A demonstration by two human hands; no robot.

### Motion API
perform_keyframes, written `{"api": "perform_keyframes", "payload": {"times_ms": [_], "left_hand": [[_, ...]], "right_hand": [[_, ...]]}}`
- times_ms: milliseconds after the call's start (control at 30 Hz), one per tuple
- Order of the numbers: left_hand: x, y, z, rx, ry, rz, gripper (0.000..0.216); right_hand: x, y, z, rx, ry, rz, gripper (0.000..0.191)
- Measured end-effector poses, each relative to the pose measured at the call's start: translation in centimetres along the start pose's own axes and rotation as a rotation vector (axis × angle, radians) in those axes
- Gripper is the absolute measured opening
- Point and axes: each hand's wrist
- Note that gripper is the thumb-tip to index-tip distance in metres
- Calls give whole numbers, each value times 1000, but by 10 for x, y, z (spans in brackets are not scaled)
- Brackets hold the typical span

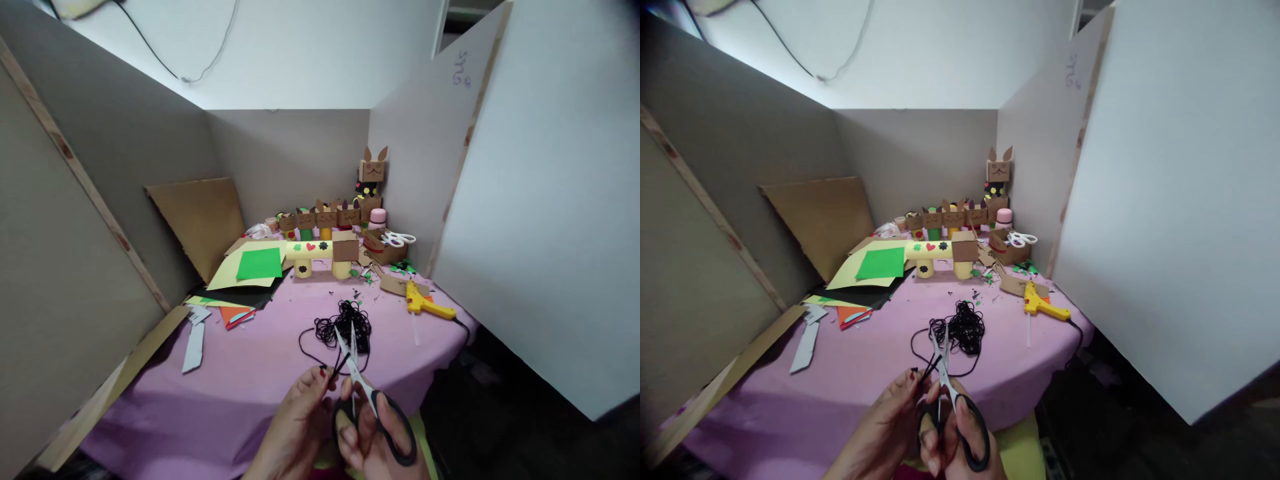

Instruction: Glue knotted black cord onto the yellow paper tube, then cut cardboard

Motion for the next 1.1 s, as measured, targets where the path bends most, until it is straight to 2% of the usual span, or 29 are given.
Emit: {"api": "perform_keyframes", "payload": {"times_ms": [133, 200, 333, 533, 700, 800, 900, 1100], "left_hand": [[-8, -2, -1, 45, 98, 62, 25], [-9, -2, -1, 21, 79, 74, 25], [-9, -3, 0, 33, 54, 60, 21], [-11, -7, 0, 60, 55, 63, 18], [-12, -7, -1, 56, 89, 67, 21], [-11, -6, -2, 35, 97, 78, 23], [-11, -3, -2, 72, 146, 78, 23], [-9, 4, -2, 131, 261, 91, 28]], "right_hand": [[1, -1, -1, -72, -74, -10, 41], [1, -1, -2, -88, -89, -23, 38], [-2, -1, 0, -101, -33, -55, 32], [-2, -2, 0, -80, -29, 11, 34], [-1, -1, 0, -19, -137, 56, 38], [1, 2, -1, -47, -185, 46, 45], [3, 4, -2, -70, -206, 53, 50], [-4, 0, -2, 29, -216, 52, 50]]}}
Point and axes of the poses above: each hand's wrist, its own z-axis away from the middle knuckle, its own x-axis out of the palm, y = z × x, and after that the axes turned 14 degrees about -y, right-handed
